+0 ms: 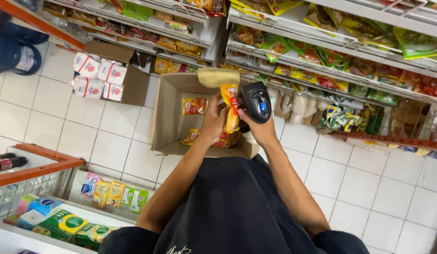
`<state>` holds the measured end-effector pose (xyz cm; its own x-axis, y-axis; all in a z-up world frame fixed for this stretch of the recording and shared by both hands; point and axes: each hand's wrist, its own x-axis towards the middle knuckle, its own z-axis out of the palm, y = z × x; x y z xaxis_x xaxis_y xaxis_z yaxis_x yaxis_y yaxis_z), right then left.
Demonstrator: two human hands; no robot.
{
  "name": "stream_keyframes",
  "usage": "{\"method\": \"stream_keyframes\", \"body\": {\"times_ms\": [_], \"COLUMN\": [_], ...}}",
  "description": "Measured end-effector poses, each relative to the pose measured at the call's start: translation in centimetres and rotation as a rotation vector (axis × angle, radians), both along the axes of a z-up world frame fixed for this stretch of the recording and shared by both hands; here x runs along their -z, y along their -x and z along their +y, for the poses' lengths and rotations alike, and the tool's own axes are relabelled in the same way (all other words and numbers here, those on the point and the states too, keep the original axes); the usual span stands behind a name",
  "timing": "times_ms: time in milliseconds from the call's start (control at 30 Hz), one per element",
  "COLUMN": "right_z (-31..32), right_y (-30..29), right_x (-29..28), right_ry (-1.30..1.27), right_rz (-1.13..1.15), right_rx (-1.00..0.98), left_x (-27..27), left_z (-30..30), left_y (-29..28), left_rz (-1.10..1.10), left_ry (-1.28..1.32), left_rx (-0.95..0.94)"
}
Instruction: The person scans seasoning packets with a handheld barcode scanner and places them into a cardboard box on the floor.
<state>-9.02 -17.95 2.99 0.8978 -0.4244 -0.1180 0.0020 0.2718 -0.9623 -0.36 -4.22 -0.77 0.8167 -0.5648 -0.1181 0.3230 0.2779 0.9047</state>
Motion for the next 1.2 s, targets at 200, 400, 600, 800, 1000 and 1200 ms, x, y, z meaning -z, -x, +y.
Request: {"method": "stream_keyframes", "body": {"times_ms": [200, 400, 600, 800, 1000, 1200], "right_z": [-1.9, -4.2, -3.9, -4.9, -5.5, -7.5], "right_y": [-0.4, -0.8, -2.0, -3.9, -5.0, -9.9], "right_x": [-2.4, -2.2, -3.4, -7.2, -12.2, -18.1], "right_ry": [0.030, 0.150, -0.146, -0.110, 0.164, 0.011], "right_rz": [-0.002, -0.048, -0.200, -0.392, -0.427, -0.690], "right_rx": [-0.045, 0.207, 0.356, 0.357, 0.219, 0.384], "left_x": [-1.6, -4.0, -7.4, -14.0, -21.8, -29.1], "left_z": [0.5, -0.1, -1.5, -2.7, -6.0, -9.1], "left_y": [-0.9, -2.0, -2.8, -5.8, -9.4, -13.1], "left_rz": [0.637, 0.482, 0.081, -0.370, -0.445, -0.495], "left_ry": [0.508, 0.347, 0.107, -0.066, 0.089, 0.375], "left_rx": [0.187, 0.176, 0.247, 0.042, -0.180, 0.082]}}
